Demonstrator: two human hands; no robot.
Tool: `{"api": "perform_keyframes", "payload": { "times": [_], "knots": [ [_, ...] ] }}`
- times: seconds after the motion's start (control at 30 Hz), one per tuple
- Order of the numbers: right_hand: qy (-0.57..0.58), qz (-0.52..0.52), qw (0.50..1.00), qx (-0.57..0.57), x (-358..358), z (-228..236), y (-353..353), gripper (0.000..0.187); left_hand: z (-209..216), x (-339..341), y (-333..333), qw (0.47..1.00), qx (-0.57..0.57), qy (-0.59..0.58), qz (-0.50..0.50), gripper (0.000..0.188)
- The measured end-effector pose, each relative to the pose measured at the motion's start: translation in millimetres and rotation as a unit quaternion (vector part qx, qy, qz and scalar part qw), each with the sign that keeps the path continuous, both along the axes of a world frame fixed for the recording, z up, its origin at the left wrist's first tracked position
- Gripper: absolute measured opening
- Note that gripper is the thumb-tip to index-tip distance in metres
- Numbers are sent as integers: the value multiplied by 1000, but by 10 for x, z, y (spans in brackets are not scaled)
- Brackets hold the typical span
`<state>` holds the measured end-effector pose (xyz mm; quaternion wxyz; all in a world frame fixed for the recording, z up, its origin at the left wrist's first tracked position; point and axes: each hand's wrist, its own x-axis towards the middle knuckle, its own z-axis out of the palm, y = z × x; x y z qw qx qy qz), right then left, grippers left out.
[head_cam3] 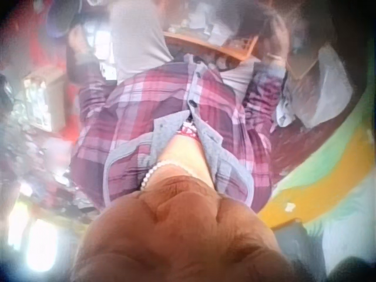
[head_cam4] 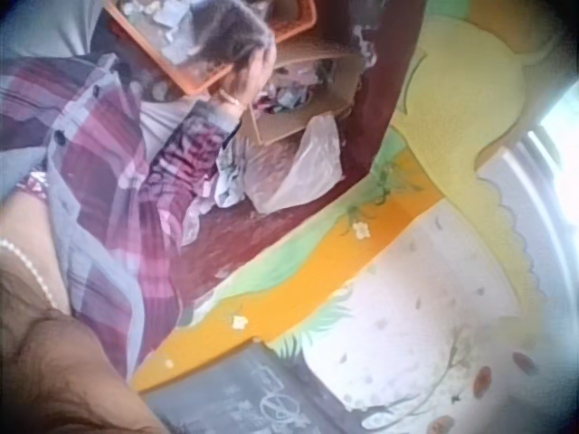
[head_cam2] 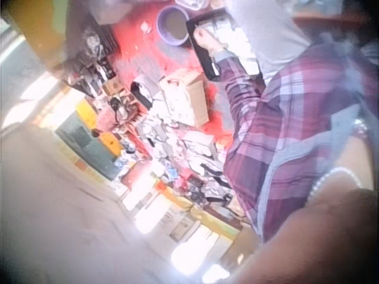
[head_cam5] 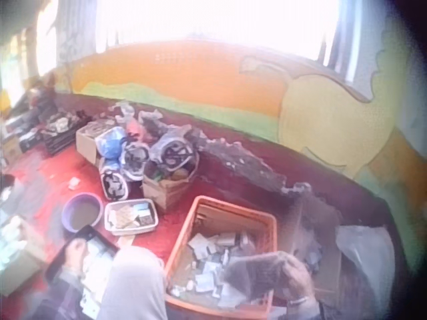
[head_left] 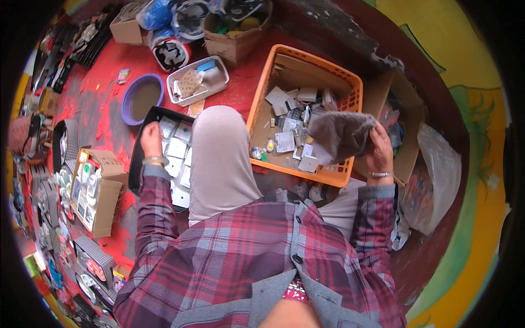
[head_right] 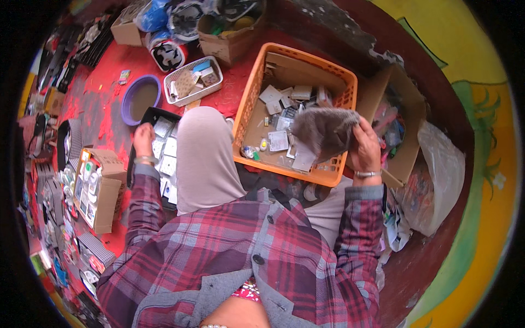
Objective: The person wipes small white rectangular electronic components with a cloth, handling them one at a time from an orange basket and placing them into a black tray on the floor.
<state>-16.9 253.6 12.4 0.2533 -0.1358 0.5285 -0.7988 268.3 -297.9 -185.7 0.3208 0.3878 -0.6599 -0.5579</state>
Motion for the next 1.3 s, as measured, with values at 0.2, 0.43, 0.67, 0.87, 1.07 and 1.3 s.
{"api": "perform_keyframes", "payload": {
  "times": [0.2,0.43,0.67,0.87,1.07,1.3],
  "knots": [
    [-31,-126,971,-201,-271,16,220,39,2184,-1646,1245,957,-72,109,-260,20],
    [-161,-82,962,-203,-219,-281,22,36,1663,-3013,2438,847,-68,-94,-518,23],
    [-118,-228,924,-282,-289,-5,317,44,-509,-3350,2972,652,-224,-389,-611,31],
    [-163,-263,905,-291,-276,-66,415,42,-1795,-2959,3103,642,-184,-520,-533,43],
    [-197,-244,909,-274,-229,-114,427,44,-2168,-2825,3136,707,-169,-499,-473,49],
    [-235,-252,898,-272,-274,-131,355,44,-1952,-2805,3144,599,-162,-532,-576,52]
  ]
}}
